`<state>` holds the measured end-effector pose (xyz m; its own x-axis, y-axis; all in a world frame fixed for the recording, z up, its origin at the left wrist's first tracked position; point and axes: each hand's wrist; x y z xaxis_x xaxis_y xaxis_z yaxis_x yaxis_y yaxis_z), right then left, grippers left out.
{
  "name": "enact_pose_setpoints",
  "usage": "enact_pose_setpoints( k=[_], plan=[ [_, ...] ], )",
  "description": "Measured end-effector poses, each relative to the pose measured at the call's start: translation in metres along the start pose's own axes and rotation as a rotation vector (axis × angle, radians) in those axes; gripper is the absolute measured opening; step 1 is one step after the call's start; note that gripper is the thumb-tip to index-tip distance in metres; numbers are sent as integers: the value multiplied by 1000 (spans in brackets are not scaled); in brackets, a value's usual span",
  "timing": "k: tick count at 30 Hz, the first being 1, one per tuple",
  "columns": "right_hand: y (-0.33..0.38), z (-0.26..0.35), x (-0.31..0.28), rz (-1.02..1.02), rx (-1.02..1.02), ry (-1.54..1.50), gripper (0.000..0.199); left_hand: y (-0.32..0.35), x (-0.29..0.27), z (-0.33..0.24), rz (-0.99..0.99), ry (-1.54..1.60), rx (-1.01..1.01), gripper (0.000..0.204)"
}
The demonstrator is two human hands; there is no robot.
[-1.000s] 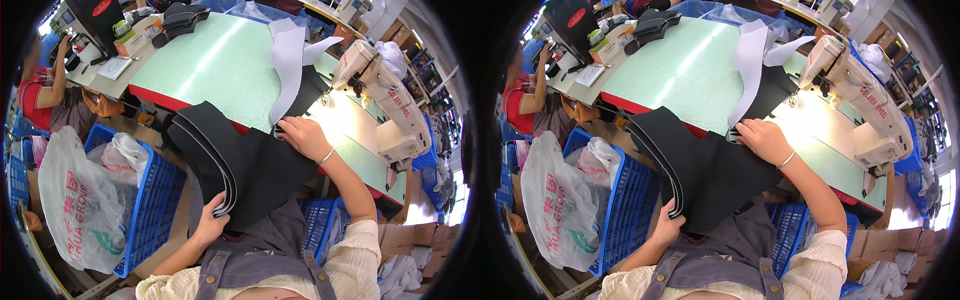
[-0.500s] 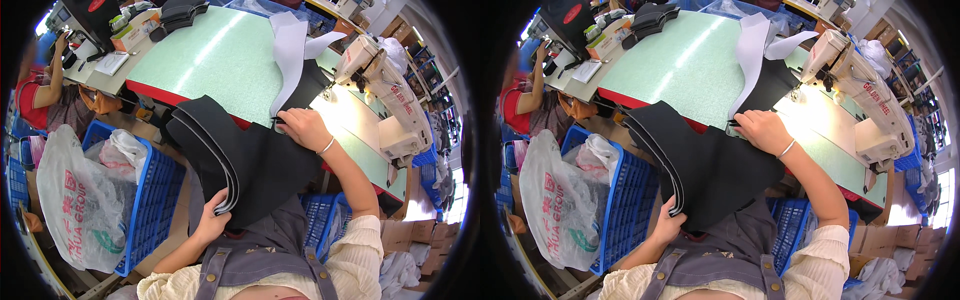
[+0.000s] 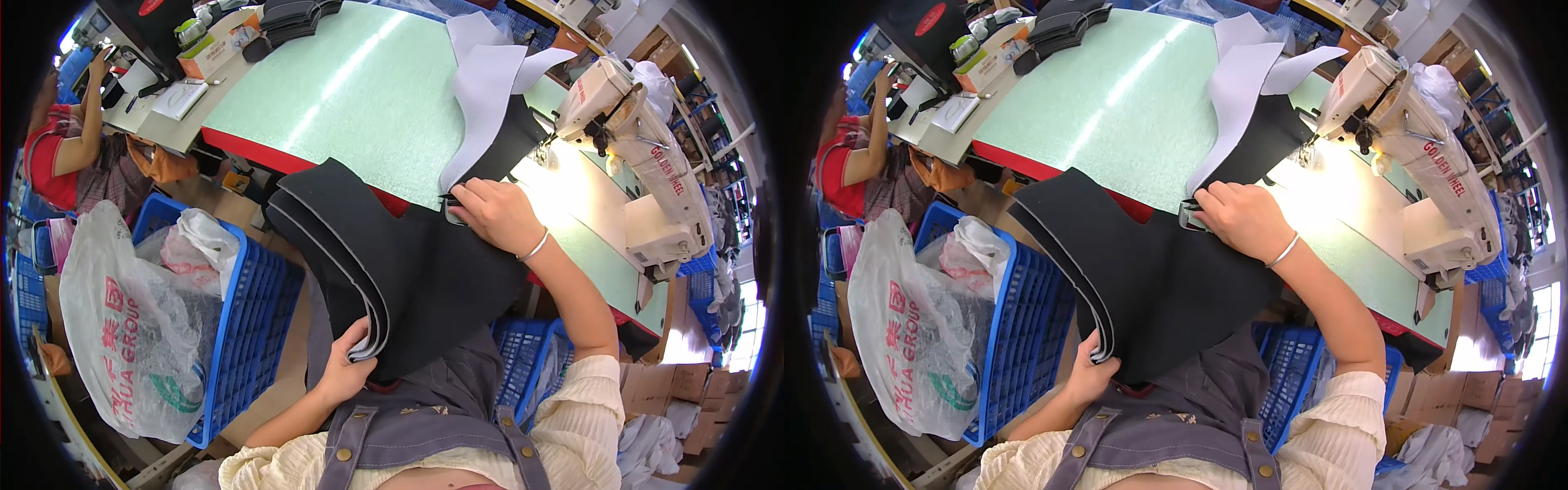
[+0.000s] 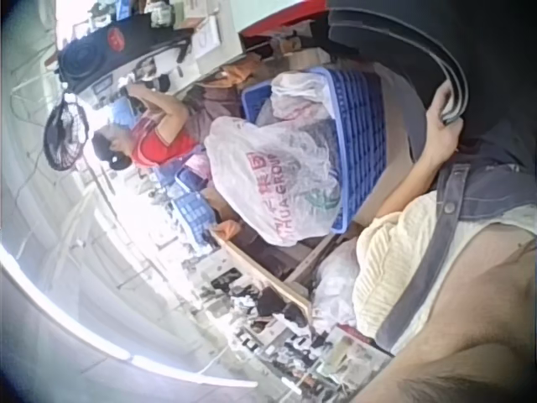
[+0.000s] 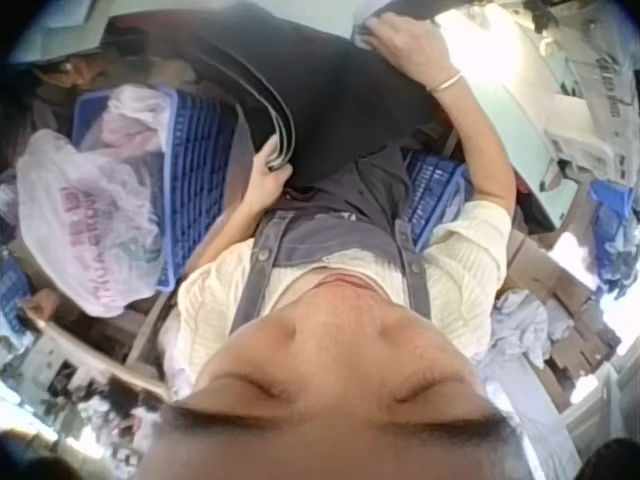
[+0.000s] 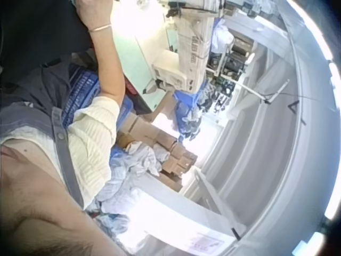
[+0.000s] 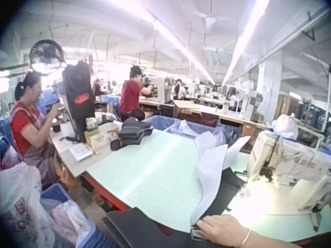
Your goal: The person cuts connecting threads between fabric pieces using thread snips to separate them, then stacks the fabric pieces and places them into a blue crate.
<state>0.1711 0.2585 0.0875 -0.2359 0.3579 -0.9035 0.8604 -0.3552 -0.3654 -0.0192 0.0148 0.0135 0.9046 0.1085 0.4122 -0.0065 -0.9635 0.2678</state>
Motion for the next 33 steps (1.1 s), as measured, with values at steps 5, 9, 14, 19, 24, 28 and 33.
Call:
enact_pose_setpoints(
  k=[5, 9, 14, 19, 24, 28, 33],
  plan=[
    [-3, -1, 8, -24, -30, 24, 21, 0, -4, 6, -3, 11, 7, 59],
    [-7, -4, 9, -64, 35, -30, 22, 1, -6, 12, -15, 117, -11, 53],
    [-10, -19, 20, -47, 165, -124, 22, 0, 2, -2, 4, 454, -99, 42],
    [-49, -61, -29, -287, 293, -186, 9, 0, 11, 4, -64, 419, -51, 35],
    [-52, 54, -116, -295, -103, -196, 15, 1, -3, 7, -50, 371, -38, 28],
    [24, 143, -82, 174, -386, -240, 8, -1, 14, -7, 32, 359, -34, 45],
    [29, 162, -54, 84, -226, -474, 10, -2, 1, 2, 266, 77, 221, 72]
  ],
)
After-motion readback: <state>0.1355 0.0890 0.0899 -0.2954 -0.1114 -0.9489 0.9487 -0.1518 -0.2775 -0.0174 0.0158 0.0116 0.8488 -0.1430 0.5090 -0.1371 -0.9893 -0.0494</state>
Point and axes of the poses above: each hand's wrist, its own y-axis away from the middle knuckle, its own x-axis out of the palm, z = x × y, and after that the axes turned 7 degrees about y, right-handed
